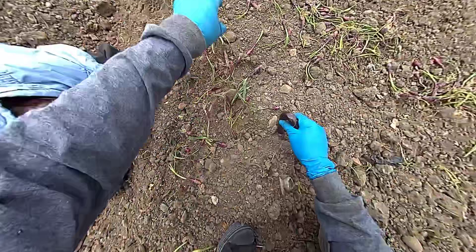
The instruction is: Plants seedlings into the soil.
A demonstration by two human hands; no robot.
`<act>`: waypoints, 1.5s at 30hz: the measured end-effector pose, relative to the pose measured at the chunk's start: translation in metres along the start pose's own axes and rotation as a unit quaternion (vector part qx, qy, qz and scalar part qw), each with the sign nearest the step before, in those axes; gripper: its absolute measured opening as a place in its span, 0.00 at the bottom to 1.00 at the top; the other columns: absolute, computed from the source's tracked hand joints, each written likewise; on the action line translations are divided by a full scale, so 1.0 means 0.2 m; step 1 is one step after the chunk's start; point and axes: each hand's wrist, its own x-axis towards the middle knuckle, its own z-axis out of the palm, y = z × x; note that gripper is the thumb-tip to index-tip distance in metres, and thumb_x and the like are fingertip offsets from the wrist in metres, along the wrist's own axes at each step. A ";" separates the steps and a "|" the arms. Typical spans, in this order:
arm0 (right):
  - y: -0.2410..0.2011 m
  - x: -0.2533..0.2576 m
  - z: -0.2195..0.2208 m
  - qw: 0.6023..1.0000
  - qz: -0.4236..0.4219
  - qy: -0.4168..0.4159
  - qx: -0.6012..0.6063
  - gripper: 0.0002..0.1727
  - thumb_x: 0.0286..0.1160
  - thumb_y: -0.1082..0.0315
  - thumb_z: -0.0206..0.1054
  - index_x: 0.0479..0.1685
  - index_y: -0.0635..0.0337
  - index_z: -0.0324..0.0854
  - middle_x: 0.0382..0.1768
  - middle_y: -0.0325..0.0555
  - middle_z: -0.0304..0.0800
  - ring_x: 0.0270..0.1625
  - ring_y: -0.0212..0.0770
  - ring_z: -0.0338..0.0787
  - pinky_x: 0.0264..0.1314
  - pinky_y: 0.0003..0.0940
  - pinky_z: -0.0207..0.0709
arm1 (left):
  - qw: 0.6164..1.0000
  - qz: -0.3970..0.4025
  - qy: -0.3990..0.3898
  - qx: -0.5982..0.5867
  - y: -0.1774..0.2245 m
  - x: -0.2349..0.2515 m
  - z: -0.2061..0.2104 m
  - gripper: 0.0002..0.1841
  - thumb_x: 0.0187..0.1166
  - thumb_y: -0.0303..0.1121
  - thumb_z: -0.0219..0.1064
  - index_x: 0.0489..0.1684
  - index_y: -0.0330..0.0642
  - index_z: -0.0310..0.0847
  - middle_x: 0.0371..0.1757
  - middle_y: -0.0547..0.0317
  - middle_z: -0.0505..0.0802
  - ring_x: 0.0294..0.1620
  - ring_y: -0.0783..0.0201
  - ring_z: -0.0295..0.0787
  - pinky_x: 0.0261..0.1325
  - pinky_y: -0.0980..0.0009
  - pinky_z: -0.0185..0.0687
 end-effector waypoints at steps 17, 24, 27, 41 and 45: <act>-0.17 -0.16 -0.36 0.994 -0.103 -0.004 0.036 0.11 0.77 0.53 0.76 0.47 0.47 0.91 0.33 0.40 0.91 0.32 0.38 0.87 0.36 0.49 0.79 | 0.981 0.051 -0.060 -0.175 -0.26 -0.79 0.66 0.10 0.81 0.28 0.68 0.53 0.48 0.92 0.60 0.52 0.93 0.64 0.51 0.90 0.69 0.42 0.83; -0.33 -0.26 -0.34 0.976 -0.175 0.012 0.130 0.07 0.77 0.55 0.75 0.45 0.43 0.89 0.31 0.29 0.91 0.30 0.25 0.88 0.30 0.30 0.81 | 0.958 0.170 -0.220 0.072 -0.29 -1.13 0.96 0.46 0.66 0.25 0.78 0.91 0.61 0.66 0.95 0.39 0.58 0.76 0.32 0.77 0.55 0.41 0.85; -0.21 -0.20 0.01 0.991 -0.116 -0.063 0.031 0.12 0.80 0.49 0.73 0.52 0.42 0.91 0.33 0.41 0.93 0.35 0.46 0.92 0.33 0.59 0.81 | 0.966 0.170 -0.182 0.065 -0.32 -1.24 1.07 0.20 0.74 0.18 0.68 0.64 0.45 0.86 0.86 0.42 0.73 0.67 0.37 0.85 0.55 0.45 0.87; -0.18 -0.28 0.15 0.994 -0.102 -0.024 -0.018 0.16 0.80 0.47 0.71 0.61 0.37 0.90 0.35 0.44 0.95 0.37 0.52 0.94 0.36 0.63 0.82 | 1.000 0.017 0.009 0.017 0.14 -0.11 0.21 0.30 0.68 0.31 0.77 0.74 0.37 0.81 0.83 0.30 0.75 0.74 0.24 0.77 0.63 0.25 0.77; -0.16 -0.30 0.17 0.996 -0.088 -0.013 -0.009 0.16 0.79 0.47 0.71 0.60 0.35 0.91 0.31 0.41 0.95 0.35 0.49 0.94 0.35 0.62 0.82 | 0.969 0.201 -0.120 -0.074 0.58 -0.39 0.61 0.19 0.77 0.37 0.75 0.66 0.48 0.87 0.62 0.47 0.93 0.66 0.41 0.89 0.62 0.35 0.84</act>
